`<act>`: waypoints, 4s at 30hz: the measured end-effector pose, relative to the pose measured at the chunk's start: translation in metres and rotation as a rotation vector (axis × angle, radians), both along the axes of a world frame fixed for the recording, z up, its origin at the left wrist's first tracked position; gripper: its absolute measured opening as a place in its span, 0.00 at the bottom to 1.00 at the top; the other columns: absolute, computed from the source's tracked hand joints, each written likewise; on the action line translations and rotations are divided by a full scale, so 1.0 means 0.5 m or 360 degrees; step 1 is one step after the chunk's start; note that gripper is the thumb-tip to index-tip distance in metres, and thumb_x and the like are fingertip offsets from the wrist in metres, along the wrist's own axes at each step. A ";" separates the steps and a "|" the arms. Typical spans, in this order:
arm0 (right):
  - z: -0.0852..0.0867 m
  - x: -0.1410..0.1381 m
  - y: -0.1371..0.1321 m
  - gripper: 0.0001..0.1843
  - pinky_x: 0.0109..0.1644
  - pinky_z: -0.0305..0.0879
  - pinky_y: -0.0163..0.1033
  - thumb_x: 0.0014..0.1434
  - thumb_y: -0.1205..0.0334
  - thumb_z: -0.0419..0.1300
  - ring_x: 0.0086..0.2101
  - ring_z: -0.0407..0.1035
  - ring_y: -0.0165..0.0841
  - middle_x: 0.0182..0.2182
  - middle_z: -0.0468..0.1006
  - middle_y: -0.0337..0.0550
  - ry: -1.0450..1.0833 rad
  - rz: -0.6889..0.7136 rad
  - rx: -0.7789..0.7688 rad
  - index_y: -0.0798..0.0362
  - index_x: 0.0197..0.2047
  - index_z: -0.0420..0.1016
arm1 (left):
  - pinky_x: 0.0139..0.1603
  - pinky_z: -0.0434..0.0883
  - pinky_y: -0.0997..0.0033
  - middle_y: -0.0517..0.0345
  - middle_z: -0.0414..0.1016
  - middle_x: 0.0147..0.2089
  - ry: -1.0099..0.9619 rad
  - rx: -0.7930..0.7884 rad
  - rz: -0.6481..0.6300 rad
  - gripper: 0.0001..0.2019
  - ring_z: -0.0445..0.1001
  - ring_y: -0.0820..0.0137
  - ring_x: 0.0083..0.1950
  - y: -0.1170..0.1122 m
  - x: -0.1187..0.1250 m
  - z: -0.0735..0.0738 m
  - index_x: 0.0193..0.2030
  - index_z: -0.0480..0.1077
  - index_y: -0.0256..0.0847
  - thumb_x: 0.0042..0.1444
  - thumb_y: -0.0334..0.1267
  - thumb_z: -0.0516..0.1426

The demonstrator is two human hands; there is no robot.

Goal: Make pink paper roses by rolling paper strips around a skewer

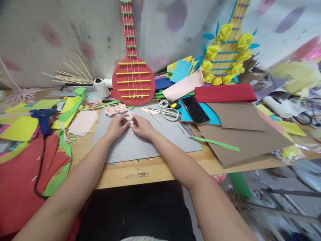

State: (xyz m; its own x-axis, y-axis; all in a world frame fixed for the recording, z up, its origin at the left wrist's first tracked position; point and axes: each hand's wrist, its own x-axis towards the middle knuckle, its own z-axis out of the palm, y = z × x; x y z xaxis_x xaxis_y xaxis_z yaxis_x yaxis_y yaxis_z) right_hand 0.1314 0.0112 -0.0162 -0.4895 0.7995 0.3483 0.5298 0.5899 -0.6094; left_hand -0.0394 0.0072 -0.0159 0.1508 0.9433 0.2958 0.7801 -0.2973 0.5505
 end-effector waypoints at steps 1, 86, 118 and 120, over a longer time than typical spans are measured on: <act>-0.001 -0.001 0.002 0.13 0.37 0.59 0.35 0.49 0.65 0.56 0.33 0.64 0.29 0.34 0.70 0.40 0.0041 -0.0019 -0.0029 0.52 0.40 0.61 | 0.45 0.64 0.63 0.56 0.76 0.36 0.0015 -0.0005 0.0026 0.20 0.69 0.64 0.41 0.001 0.003 0.001 0.51 0.66 0.40 0.50 0.38 0.56; 0.002 0.056 0.037 0.11 0.50 0.57 0.46 0.54 0.72 0.52 0.46 0.57 0.39 0.42 0.71 0.49 -0.0433 -0.0227 0.0383 0.54 0.35 0.75 | 0.50 0.62 0.59 0.55 0.75 0.40 0.0422 0.0096 -0.0149 0.24 0.68 0.61 0.45 -0.035 -0.008 0.036 0.55 0.63 0.39 0.47 0.33 0.52; -0.004 0.005 0.016 0.13 0.39 0.58 0.37 0.53 0.65 0.54 0.35 0.65 0.32 0.30 0.75 0.40 -0.0077 -0.0374 -0.0073 0.52 0.44 0.67 | 0.43 0.64 0.64 0.56 0.75 0.34 0.0049 -0.0058 0.0214 0.15 0.71 0.64 0.39 -0.009 0.009 0.011 0.46 0.67 0.40 0.50 0.38 0.55; -0.004 -0.002 0.016 0.14 0.39 0.58 0.37 0.54 0.65 0.54 0.34 0.65 0.32 0.30 0.74 0.40 -0.0087 -0.0435 -0.0109 0.53 0.45 0.66 | 0.43 0.63 0.64 0.56 0.75 0.33 0.0040 -0.0046 0.0265 0.14 0.71 0.64 0.39 -0.008 0.011 0.010 0.46 0.67 0.40 0.50 0.38 0.55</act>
State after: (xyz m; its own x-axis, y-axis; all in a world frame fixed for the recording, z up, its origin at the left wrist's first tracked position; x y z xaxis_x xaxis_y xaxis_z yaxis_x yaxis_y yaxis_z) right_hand 0.1306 0.0190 -0.0181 -0.2690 0.9250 0.2683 0.6966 0.3792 -0.6090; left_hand -0.0337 0.0031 -0.0111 -0.0013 0.9639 0.2663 0.8308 -0.1471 0.5367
